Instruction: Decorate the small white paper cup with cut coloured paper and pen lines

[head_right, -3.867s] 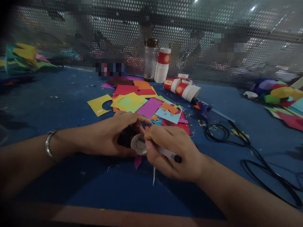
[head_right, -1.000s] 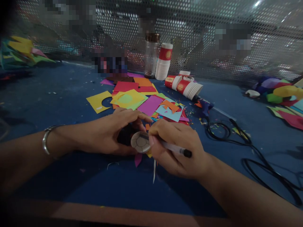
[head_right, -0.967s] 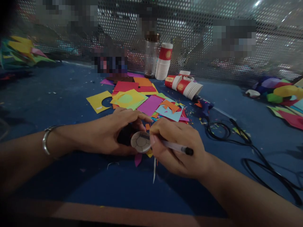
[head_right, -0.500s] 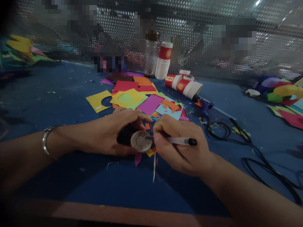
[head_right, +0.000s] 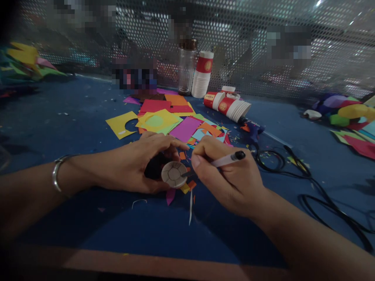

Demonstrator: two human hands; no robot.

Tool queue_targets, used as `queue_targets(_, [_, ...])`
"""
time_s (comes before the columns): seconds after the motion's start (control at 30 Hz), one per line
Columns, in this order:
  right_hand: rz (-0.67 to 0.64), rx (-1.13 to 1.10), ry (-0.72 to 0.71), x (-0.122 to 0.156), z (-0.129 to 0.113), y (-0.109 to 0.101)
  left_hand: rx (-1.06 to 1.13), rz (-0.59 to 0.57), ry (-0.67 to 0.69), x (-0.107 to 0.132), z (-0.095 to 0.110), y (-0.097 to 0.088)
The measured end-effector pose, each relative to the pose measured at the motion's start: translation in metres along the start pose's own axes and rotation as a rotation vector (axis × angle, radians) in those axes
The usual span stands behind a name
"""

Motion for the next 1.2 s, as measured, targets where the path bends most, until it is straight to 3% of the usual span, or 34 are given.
queue_targets(0.3, [-0.035, -0.019, -0.036, -0.003, 0.001, 0.002, -0.017, 0.021, 0.019, 0.000, 0.001, 0.000])
queue_targets(1.2, [-0.124, -0.054, 0.037, -0.017, -0.001, 0.005, 0.005, 0.013, 0.031, 0.000, 0.002, -0.001])
Point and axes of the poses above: each hand's wrist, its own x-axis away from the middle knuckle, its own y-axis out of the palm, z = x × y, the point moved 1 cm from there along -x, towards the middle knuckle, and after that the axes turned 13 degrees about -z, right-handed, at the moved point
